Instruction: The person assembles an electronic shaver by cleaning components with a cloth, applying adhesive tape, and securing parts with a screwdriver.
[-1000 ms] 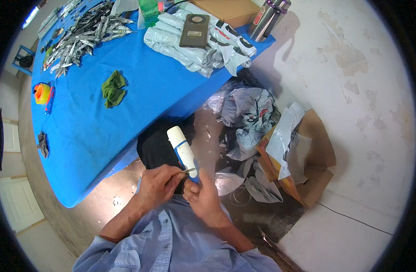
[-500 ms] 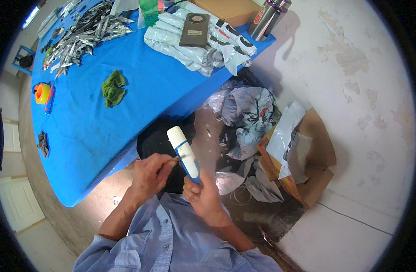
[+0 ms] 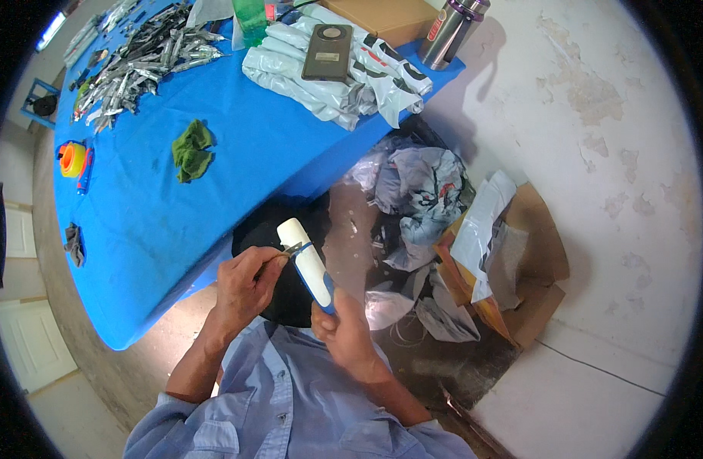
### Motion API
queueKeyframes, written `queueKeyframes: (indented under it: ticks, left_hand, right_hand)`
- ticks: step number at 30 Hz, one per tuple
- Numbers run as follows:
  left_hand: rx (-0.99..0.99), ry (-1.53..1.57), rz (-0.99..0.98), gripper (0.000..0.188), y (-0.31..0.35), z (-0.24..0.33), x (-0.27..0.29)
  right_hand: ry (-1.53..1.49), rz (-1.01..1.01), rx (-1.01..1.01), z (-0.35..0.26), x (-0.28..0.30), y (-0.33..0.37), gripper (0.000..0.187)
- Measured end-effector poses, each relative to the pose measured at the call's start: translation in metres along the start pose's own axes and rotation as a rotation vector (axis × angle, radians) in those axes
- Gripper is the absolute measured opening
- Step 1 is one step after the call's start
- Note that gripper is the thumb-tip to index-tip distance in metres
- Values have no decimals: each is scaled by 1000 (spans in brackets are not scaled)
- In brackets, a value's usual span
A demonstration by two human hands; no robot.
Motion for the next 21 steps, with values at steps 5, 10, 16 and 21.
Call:
queueKeyframes:
  ticks: [5,10,16,21]
  left_hand:
    - [-129,52,-18,7,15,22,-8]
    - [-50,28,26,7,0,4,-1]
    - [-78,-13,-26,7,6,21,-4]
    - [-53,41,25,8,-3,10,-4]
  right_hand:
    - [3,-15,47,-3,-1,-1,39]
    - [52,-15,40,-5,1,1,38]
    - [76,-15,59,-10,0,1,39]
    - [179,-19,88,-14,1,0,40]
Point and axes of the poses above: each hand's wrist, its own y-axis away from the middle knuckle, its own x-axis out of the back of the hand, z = x × y, the point moved 9 cm from there along -y, towards the middle knuckle, and after that the axes turned 15 degrees about x, right-handed, at the moved point
